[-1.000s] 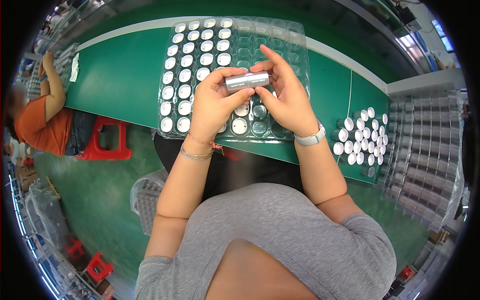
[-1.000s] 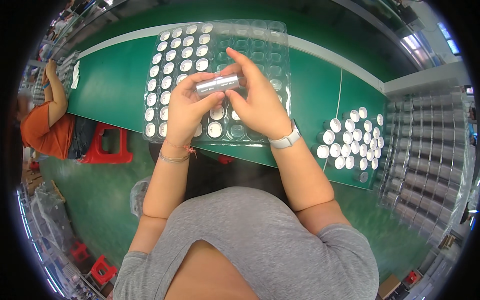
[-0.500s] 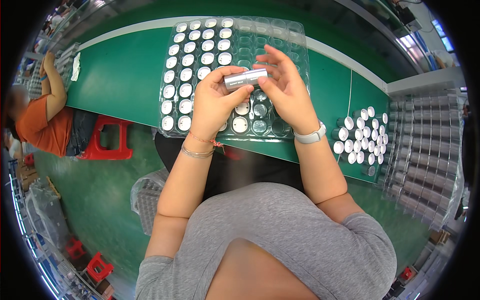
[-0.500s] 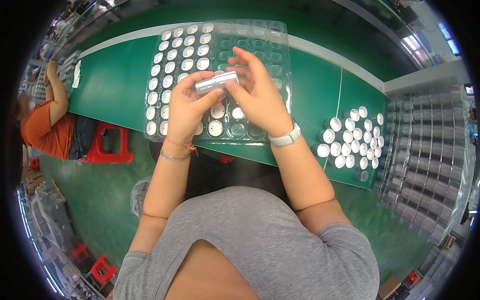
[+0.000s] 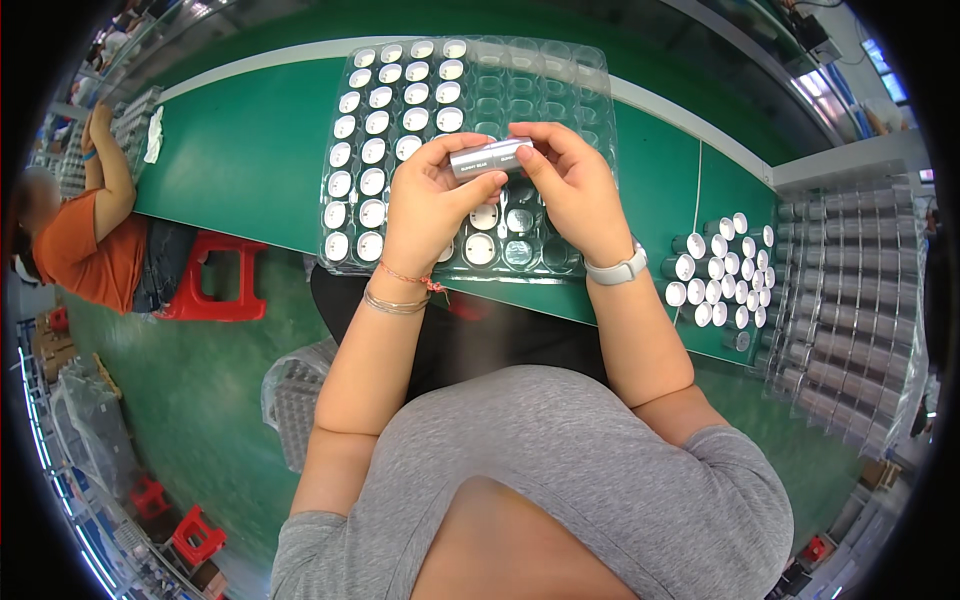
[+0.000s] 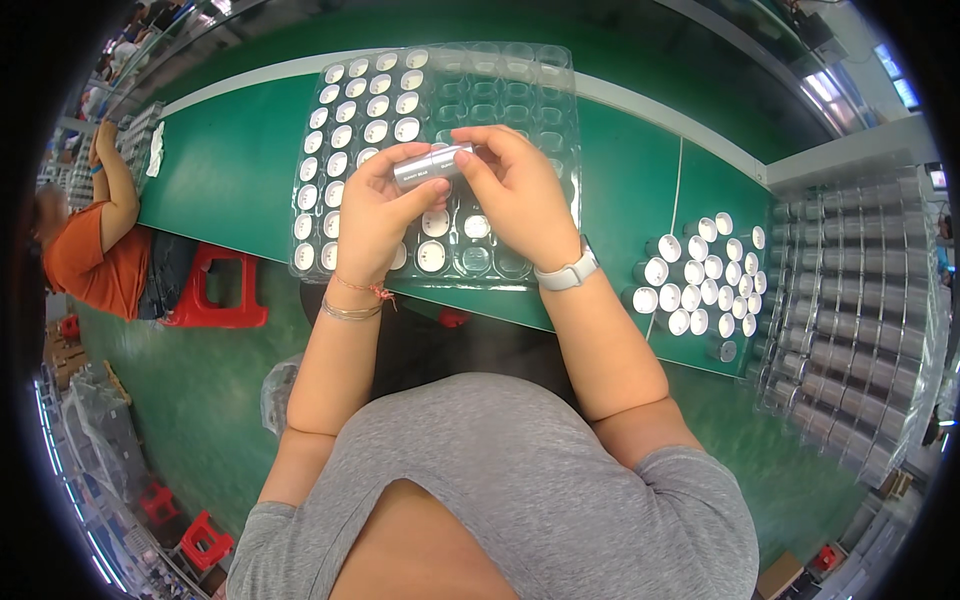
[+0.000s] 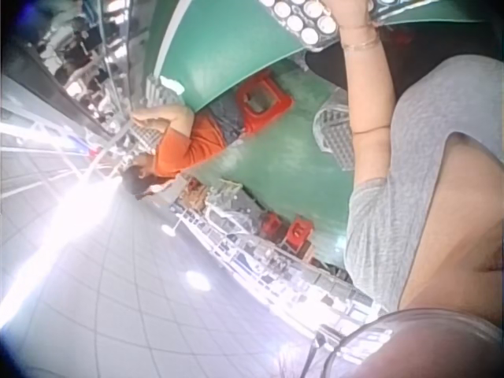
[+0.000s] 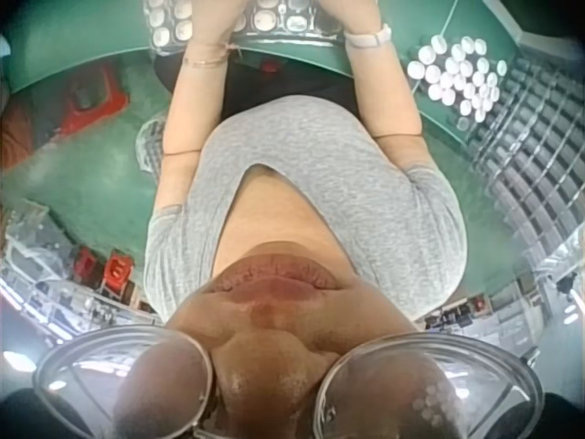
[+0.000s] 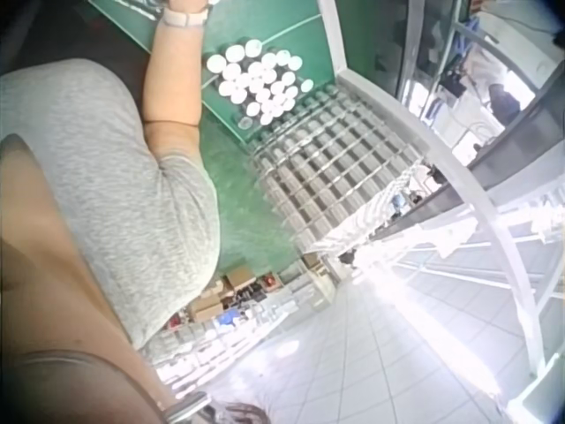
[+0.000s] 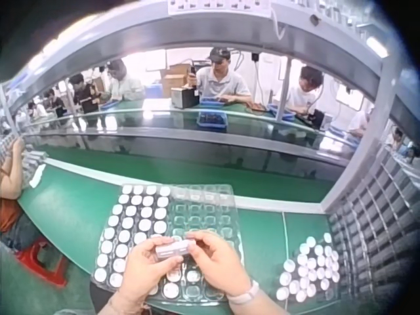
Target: Inspecting small cylindrical components and placing them into a plastic grid tray on an assembly line.
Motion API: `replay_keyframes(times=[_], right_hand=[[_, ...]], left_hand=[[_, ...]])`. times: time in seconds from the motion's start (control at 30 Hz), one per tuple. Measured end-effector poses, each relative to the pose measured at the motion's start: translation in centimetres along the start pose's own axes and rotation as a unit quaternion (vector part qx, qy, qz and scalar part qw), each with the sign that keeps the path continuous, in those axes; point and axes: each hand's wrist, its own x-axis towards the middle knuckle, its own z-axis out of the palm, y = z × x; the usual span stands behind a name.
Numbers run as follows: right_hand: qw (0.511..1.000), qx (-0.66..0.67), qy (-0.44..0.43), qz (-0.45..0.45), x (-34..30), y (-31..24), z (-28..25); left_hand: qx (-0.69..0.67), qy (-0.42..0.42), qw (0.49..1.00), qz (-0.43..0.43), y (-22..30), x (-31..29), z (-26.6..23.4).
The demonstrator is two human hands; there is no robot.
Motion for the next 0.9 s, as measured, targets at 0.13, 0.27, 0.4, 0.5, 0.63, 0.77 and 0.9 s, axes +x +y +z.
replay_keyframes(times=[0.13,0.27,0.4,0.5,0.63,0.77,0.9], right_hand=[[1.0,0.001,0.003,-0.011,-0.03,-0.05,0.05],[1.0,0.015,0.007,-0.019,-0.03,-0.01,0.21],[1.0,0.009,0.005,-0.019,-0.11,-0.37,0.19],[1.0,0.025,0.004,-0.011,-0.13,-0.49,0.23],[0.999,0.037,0.002,-0.011,-0.1,-0.12,0.3],[1.0,0.016,0.0,-0.02,-0.13,-0.28,0.26],[0.999,0.003,0.005,-0.046,-0.31,-0.63,0.46]], left_hand=[[-0.002,-0.001,1.0,-0.008,0.14,-0.03,0.01],[-0.006,0.001,1.0,-0.008,0.1,-0.04,-0.03],[-0.006,-0.001,1.0,-0.013,0.12,-0.08,-0.08],[-0.009,0.002,1.0,-0.012,0.07,-0.06,-0.05],[-0.004,0.002,1.0,-0.014,0.17,-0.08,0.0],[0.001,0.0,1.0,-0.007,0.01,-0.14,-0.06],[0.002,0.002,1.0,0.023,-0.04,-0.33,-0.04]])
